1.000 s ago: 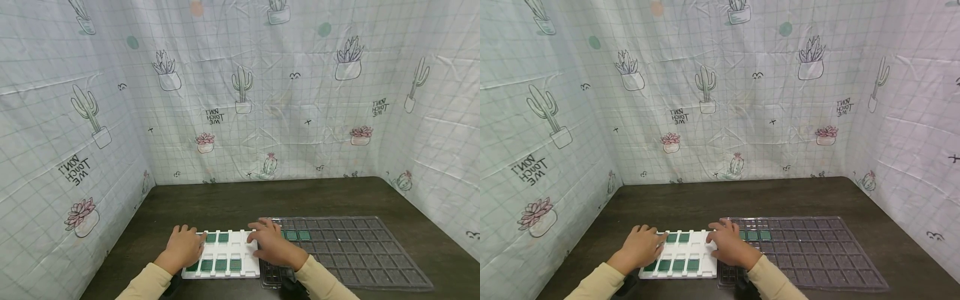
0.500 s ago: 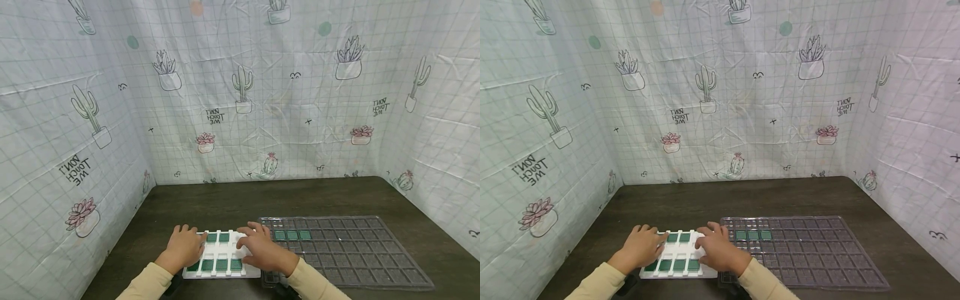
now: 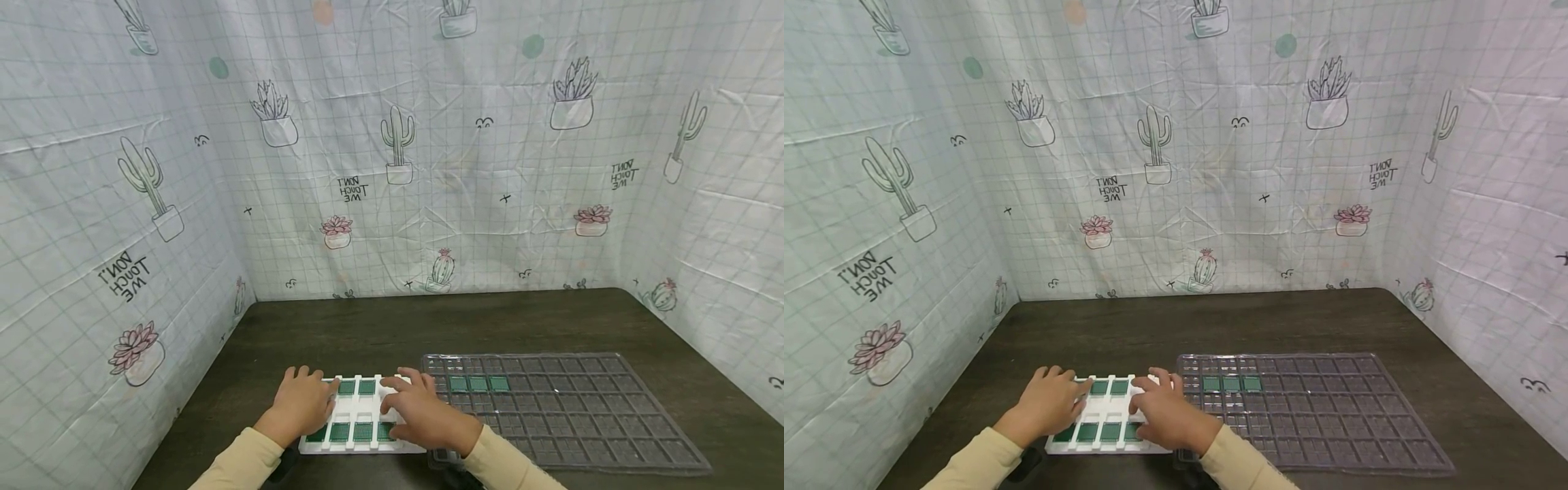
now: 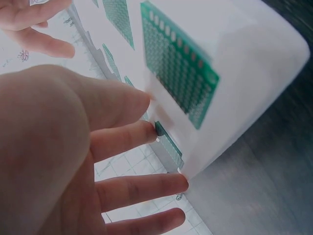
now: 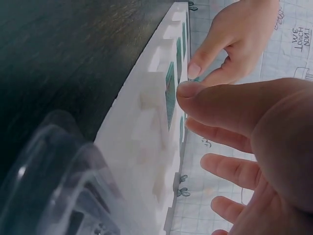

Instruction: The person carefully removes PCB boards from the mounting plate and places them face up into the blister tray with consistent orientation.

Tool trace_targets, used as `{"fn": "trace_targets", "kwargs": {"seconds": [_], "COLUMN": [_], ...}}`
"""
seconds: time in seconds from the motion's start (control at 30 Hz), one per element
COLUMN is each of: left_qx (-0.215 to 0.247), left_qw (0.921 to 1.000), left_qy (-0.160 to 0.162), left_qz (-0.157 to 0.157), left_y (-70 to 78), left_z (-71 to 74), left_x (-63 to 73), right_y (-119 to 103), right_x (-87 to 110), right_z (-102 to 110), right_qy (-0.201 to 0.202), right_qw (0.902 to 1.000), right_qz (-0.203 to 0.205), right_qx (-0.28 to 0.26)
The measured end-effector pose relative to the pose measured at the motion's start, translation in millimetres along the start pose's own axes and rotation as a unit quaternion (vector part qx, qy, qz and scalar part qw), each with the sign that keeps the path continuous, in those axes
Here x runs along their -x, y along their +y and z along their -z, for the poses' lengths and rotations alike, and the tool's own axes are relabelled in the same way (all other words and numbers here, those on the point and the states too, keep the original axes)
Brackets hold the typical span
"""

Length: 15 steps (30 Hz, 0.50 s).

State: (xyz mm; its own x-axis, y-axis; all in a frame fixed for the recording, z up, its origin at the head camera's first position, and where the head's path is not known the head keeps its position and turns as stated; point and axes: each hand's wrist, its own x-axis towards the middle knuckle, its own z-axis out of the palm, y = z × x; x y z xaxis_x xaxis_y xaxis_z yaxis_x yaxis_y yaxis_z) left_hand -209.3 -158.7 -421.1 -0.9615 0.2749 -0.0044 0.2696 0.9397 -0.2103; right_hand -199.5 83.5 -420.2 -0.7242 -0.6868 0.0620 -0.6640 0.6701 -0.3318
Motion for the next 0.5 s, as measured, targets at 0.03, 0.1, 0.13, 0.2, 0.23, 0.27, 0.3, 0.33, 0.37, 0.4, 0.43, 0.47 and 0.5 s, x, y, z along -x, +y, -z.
{"fn": "trace_targets", "kwargs": {"seconds": [0.03, 0.1, 0.13, 0.2, 0.23, 0.27, 0.3, 0.33, 0.37, 0.4, 0.43, 0.47, 0.5], "left_qx": [-0.001, -0.001, -0.001, -0.002, -0.001, -0.001, -0.001, 0.0, 0.0, 0.0, 0.001, 0.001, 0.001], "left_qw": [1.0, 1.0, 1.0, 1.0, 1.0, 1.0, 1.0, 1.0, 1.0, 1.0, 1.0, 1.0, 1.0], "left_qy": [0.0, -0.001, -0.001, -0.001, -0.001, 0.0, 0.0, 0.001, 0.002, 0.003, 0.003, 0.004, 0.004], "left_qz": [0.0, 0.0, 0.0, 0.001, 0.001, 0.001, 0.001, 0.001, 0.001, 0.001, 0.001, 0.0, 0.001], "left_y": [0.1, 0.3, 0.3, 0.4, 0.4, 0.5, 0.5, 0.5, 0.5, 0.6, 0.6, 0.6, 0.6], "left_z": [0.2, 0.6, 0.8, 0.9, 1.0, 1.1, 1.0, 1.1, 1.1, 1.1, 1.0, 0.9, 0.8], "left_x": [0.1, 0.2, 0.3, 0.5, 0.6, 0.7, 0.7, 0.8, 0.8, 0.8, 0.8, 0.7, 0.7], "right_y": [-0.4, -0.9, -1.1, -1.4, -1.6, -1.7, -1.9, -2.1, -2.3, -2.4, -2.8, -3.0, -3.3], "right_x": [-0.1, -0.5, -0.7, -1.2, -1.5, -1.9, -2.2, -2.3, -2.6, -2.8, -2.9, -3.0, -2.9], "right_z": [-0.6, -2.1, -2.8, -4.1, -4.7, -5.4, -5.8, -6.3, -6.8, -7.4, -7.6, -8.0, -8.2], "right_qy": [0.002, 0.006, 0.008, 0.01, 0.012, 0.012, 0.011, 0.01, 0.009, 0.008, 0.007, 0.007, 0.007], "right_qw": [1.0, 0.9999, 0.9999, 0.9998, 0.9997, 0.9997, 0.9997, 0.9997, 0.9997, 0.9997, 0.9997, 0.9998, 0.9997], "right_qz": [0.002, 0.005, 0.006, 0.008, 0.008, 0.008, 0.007, 0.006, 0.006, 0.005, 0.004, 0.003, 0.004], "right_qx": [0.002, 0.01, 0.013, 0.018, 0.021, 0.022, 0.022, 0.021, 0.021, 0.021, 0.021, 0.021, 0.022]}}
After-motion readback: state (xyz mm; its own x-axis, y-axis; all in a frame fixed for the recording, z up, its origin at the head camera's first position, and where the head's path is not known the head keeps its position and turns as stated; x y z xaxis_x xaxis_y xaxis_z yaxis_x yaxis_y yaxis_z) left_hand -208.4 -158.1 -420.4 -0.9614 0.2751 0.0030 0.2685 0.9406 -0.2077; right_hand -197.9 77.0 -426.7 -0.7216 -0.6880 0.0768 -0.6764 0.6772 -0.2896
